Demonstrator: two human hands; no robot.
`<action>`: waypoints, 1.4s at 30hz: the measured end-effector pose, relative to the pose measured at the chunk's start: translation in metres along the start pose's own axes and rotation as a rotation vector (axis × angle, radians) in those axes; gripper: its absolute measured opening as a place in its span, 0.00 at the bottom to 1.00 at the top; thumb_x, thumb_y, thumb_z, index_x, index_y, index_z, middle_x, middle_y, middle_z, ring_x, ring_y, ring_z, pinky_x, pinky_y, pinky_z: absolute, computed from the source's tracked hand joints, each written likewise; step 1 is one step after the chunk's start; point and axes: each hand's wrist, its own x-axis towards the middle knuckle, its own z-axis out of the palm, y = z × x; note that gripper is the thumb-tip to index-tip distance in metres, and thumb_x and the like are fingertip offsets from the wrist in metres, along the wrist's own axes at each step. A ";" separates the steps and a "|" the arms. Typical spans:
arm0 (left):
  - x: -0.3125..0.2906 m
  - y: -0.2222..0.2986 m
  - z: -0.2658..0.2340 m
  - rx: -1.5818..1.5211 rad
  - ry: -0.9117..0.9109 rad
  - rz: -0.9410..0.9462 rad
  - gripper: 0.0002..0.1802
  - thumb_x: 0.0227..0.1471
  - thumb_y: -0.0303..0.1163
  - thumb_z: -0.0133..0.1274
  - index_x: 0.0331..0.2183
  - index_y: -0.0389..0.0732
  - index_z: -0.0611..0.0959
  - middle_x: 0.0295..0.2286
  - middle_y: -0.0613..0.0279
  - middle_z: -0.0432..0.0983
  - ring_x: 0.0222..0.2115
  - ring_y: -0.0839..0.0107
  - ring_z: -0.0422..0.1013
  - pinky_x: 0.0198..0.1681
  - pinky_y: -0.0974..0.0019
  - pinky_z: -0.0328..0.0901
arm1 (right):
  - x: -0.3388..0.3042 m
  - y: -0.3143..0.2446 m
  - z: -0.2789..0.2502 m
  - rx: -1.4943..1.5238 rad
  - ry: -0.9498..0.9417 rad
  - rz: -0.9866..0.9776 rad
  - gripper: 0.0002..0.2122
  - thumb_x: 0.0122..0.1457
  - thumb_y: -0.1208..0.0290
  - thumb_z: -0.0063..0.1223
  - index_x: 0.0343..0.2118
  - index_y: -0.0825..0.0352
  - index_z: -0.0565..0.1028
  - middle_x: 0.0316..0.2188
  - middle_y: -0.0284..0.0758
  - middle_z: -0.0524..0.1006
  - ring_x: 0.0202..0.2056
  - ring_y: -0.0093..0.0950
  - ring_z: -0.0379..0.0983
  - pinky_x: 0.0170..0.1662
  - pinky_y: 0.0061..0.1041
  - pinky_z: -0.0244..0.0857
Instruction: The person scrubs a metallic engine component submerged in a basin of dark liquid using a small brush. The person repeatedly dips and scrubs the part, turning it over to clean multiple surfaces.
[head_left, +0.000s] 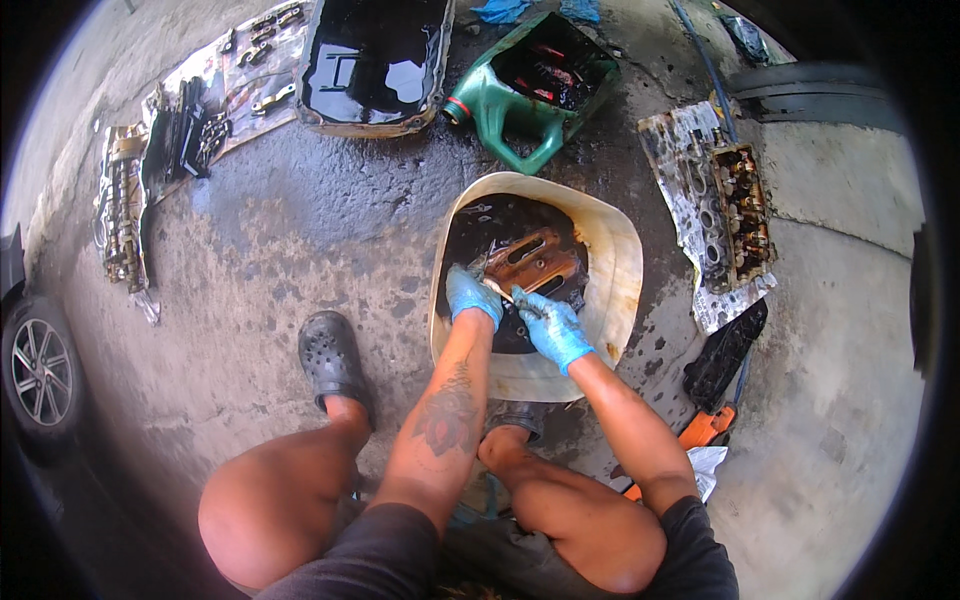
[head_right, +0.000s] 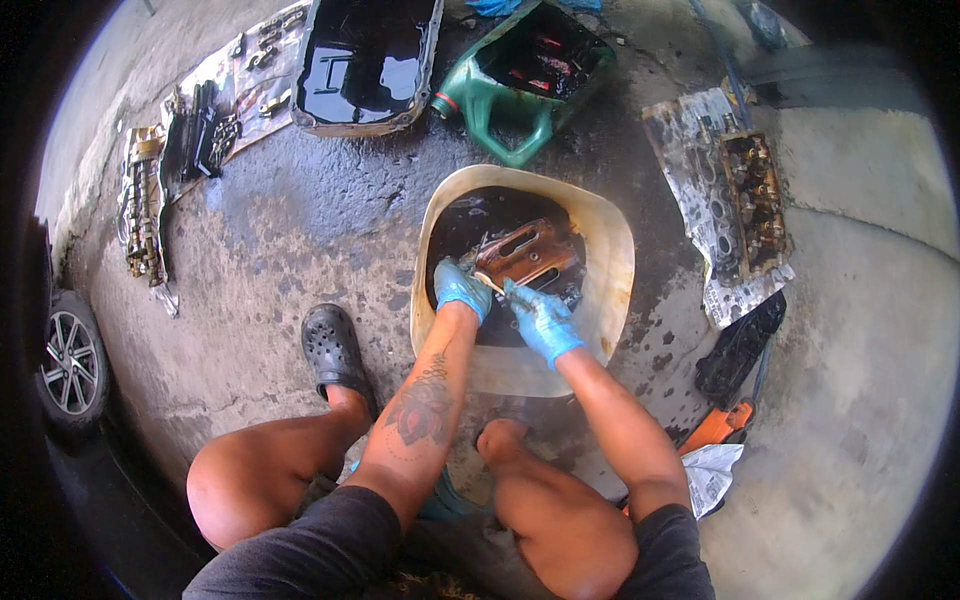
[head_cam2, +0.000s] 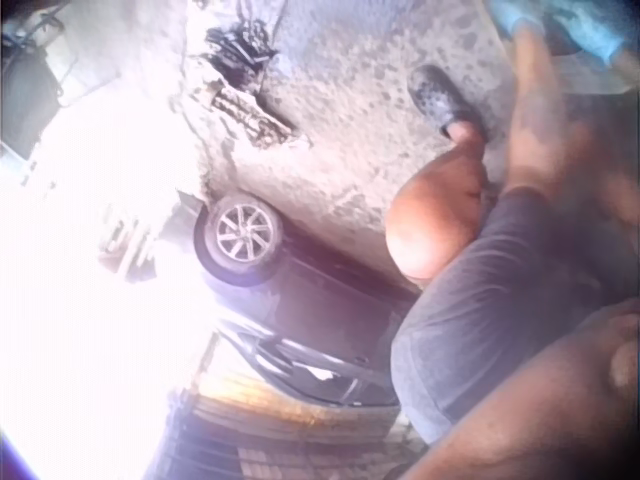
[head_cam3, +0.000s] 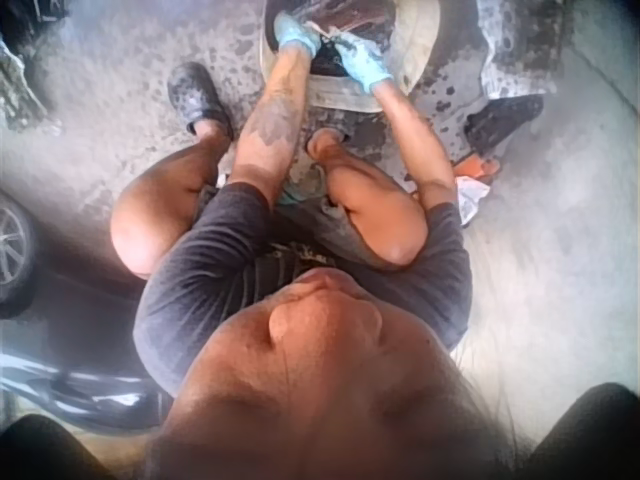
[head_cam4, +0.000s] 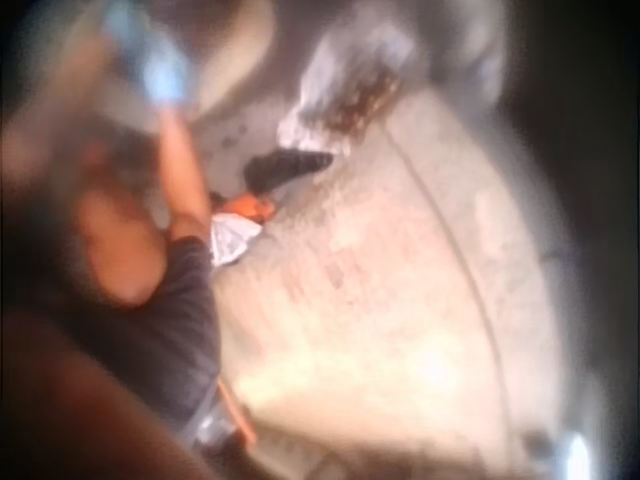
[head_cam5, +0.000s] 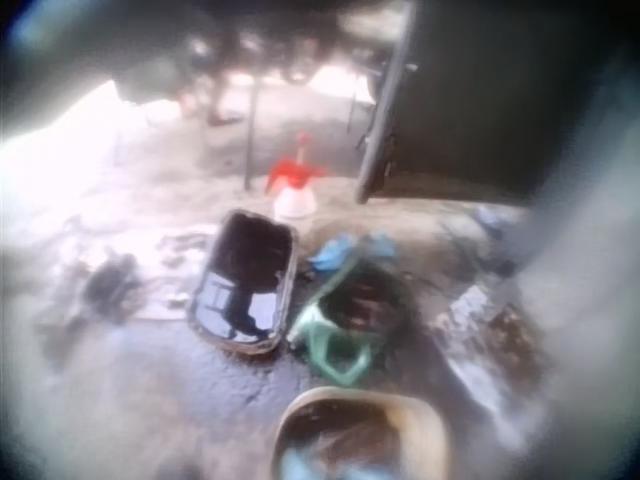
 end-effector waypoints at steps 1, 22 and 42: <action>-0.002 0.000 0.000 0.009 0.041 -0.009 0.23 0.62 0.41 0.31 0.47 0.41 0.76 0.46 0.52 0.74 0.46 0.54 0.70 0.54 0.50 0.63 | -0.003 -0.001 -0.007 0.006 -0.011 -0.020 0.14 0.60 0.71 0.53 0.48 0.57 0.78 0.41 0.40 0.80 0.39 0.35 0.78 0.45 0.32 0.70; -0.013 -0.001 0.014 0.107 0.050 0.099 0.29 0.62 0.48 0.29 0.46 0.39 0.78 0.46 0.50 0.75 0.46 0.54 0.71 0.56 0.49 0.62 | 0.007 0.002 -0.004 0.124 0.028 0.239 0.12 0.58 0.77 0.55 0.44 0.62 0.80 0.35 0.35 0.82 0.34 0.22 0.76 0.42 0.25 0.69; 0.002 -0.004 -0.001 0.232 0.245 0.032 0.23 0.62 0.47 0.32 0.44 0.45 0.78 0.46 0.57 0.73 0.46 0.57 0.68 0.57 0.51 0.56 | 0.006 0.001 -0.021 0.115 0.094 0.157 0.12 0.58 0.72 0.57 0.46 0.59 0.81 0.38 0.38 0.82 0.37 0.24 0.79 0.42 0.27 0.70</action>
